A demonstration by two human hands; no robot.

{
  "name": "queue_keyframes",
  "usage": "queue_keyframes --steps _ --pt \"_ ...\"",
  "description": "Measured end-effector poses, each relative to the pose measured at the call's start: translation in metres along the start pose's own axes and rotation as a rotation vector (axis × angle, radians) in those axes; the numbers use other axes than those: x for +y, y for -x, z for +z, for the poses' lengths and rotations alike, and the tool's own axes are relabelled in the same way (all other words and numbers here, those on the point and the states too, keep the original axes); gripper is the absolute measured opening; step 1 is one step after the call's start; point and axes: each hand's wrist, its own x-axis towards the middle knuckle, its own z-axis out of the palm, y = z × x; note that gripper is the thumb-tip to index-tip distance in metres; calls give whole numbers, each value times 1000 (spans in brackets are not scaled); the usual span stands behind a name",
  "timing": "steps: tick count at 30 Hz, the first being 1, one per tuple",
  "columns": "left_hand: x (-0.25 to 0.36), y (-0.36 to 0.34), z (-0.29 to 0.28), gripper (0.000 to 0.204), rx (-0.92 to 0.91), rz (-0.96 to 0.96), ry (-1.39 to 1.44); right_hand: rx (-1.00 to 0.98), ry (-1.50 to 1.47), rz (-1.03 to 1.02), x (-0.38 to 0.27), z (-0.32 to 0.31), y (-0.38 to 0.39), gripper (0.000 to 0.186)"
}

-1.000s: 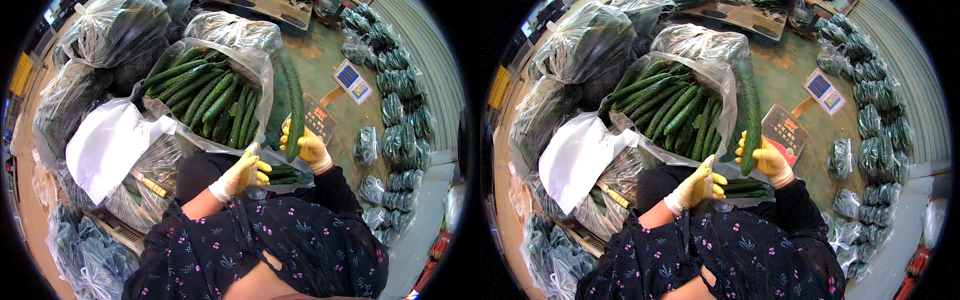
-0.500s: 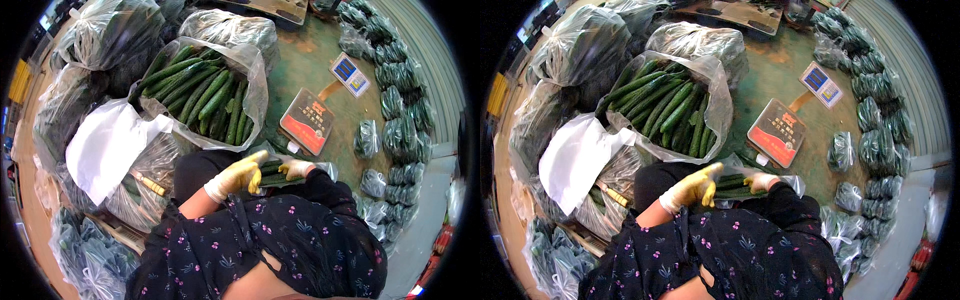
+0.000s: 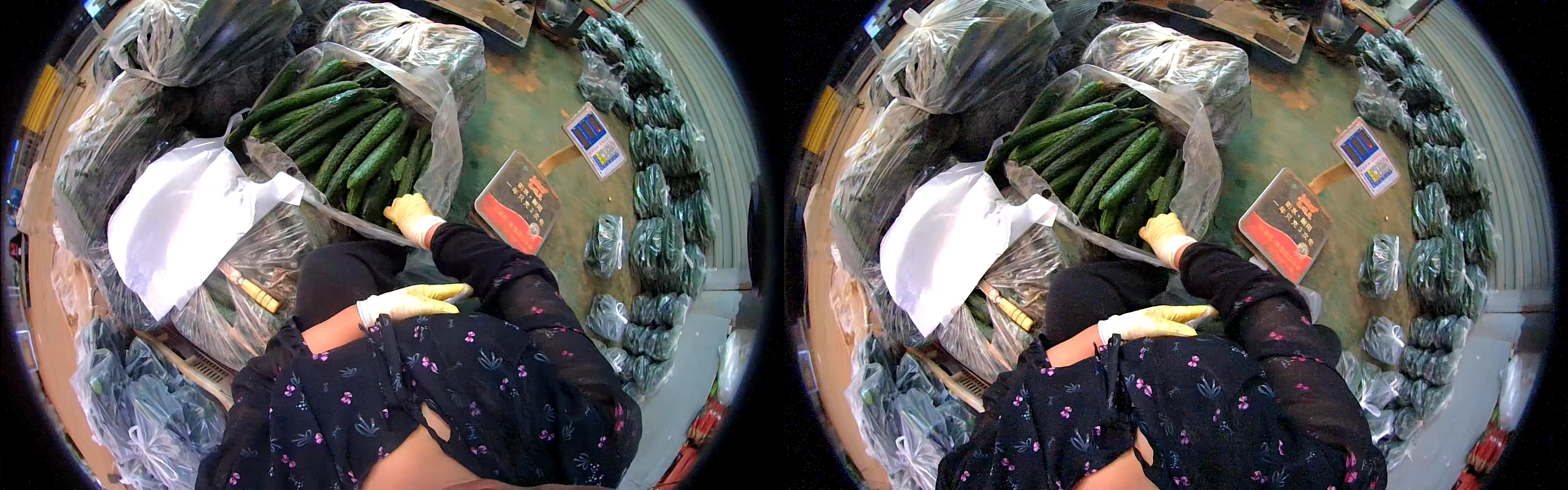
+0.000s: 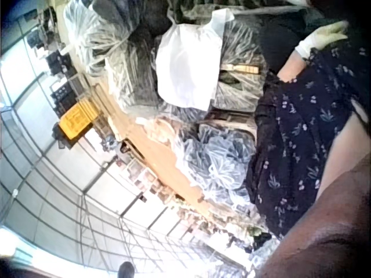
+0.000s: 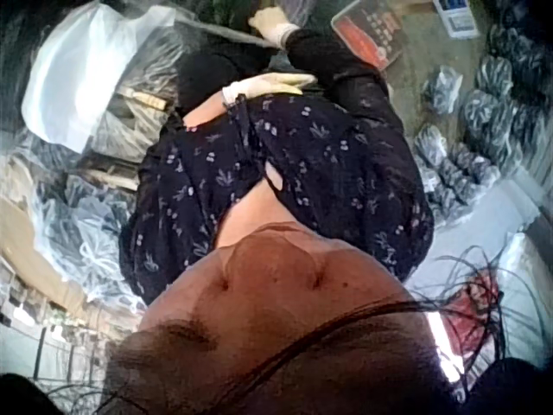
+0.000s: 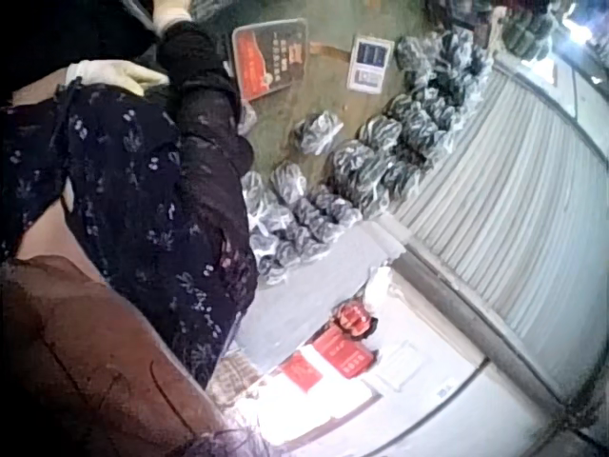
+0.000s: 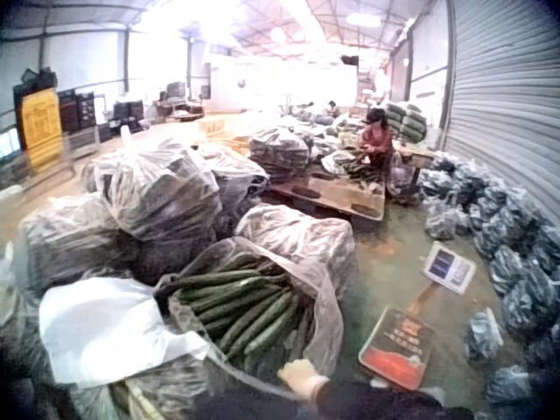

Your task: The person sorts and bags cucumbers by taking them from a large sack, placing them into a small plastic bag, weighing the bag on a digital scale, and tying it closed.

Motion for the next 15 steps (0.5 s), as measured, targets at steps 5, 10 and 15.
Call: queue_keyframes --steps 5,10,15 --pt "-19 -8 -8 64 9 92 -40 39 71 -107 5 -8 -3 17" --pt "-1 -1 -1 78 67 13 447 552 -294 25 55 -58 37 29" --pt "5 -2 3 79 171 136 545 1120 -1862 109 124 -88 122 27"
